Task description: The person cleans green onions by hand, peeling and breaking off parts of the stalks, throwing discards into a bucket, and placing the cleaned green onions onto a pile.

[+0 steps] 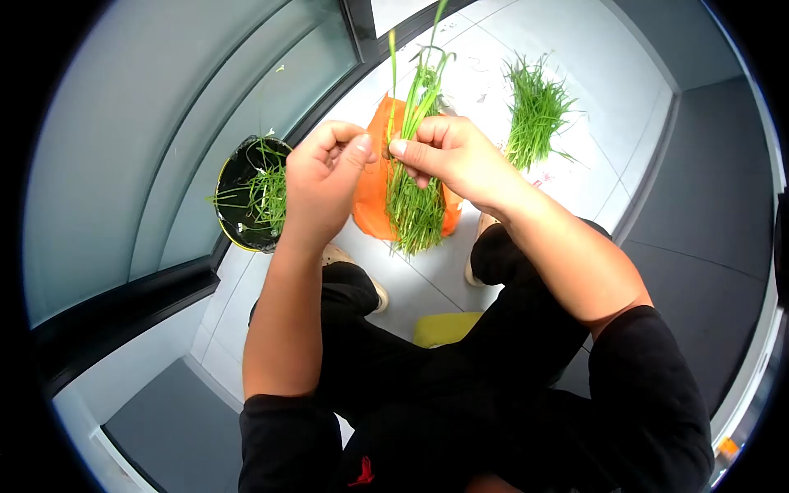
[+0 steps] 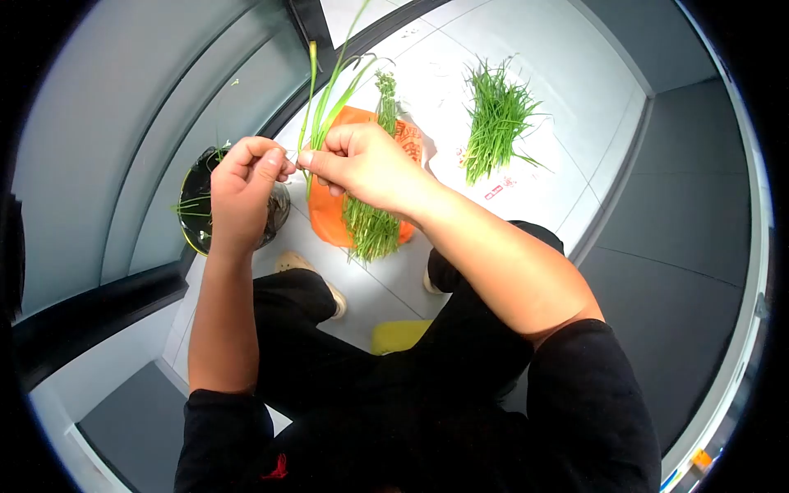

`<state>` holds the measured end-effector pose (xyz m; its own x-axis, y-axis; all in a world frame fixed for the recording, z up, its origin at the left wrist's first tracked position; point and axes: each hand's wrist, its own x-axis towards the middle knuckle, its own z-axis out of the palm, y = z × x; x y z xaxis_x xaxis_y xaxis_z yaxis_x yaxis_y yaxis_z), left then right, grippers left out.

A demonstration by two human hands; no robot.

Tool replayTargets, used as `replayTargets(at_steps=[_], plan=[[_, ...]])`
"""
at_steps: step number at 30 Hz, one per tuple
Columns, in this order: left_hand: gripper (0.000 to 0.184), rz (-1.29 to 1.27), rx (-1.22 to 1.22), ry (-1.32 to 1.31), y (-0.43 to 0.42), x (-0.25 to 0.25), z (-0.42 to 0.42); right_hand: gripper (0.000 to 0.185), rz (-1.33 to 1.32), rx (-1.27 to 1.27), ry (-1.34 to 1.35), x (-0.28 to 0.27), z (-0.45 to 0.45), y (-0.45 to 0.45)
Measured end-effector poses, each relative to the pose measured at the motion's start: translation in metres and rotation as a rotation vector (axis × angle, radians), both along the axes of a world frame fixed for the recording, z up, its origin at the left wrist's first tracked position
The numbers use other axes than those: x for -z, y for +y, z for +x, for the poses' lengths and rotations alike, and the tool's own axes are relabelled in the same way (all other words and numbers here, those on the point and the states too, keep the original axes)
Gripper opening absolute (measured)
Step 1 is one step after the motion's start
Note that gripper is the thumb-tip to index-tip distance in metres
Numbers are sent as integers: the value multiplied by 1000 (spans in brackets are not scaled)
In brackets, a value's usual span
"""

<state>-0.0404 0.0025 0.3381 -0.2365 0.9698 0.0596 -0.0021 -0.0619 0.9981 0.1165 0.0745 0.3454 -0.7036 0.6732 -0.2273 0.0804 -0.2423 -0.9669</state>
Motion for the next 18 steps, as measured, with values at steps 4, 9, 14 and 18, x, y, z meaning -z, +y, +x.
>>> replayTargets(at_steps=[4,9,14,18], plan=[[9,-39,-128,59,-1,-3,-17,29,38,-78,-89,3,2,3],[13,-45,-436,468,-9,7,-95,27,22,-107,-75,0,2,2],[25,-553,-476,1031,-31,31,-161,25,18,-117,-69,3,5,5],[22,-982,-546,1128,-37,13,-153,25,4,-138,-68,1,5,4]])
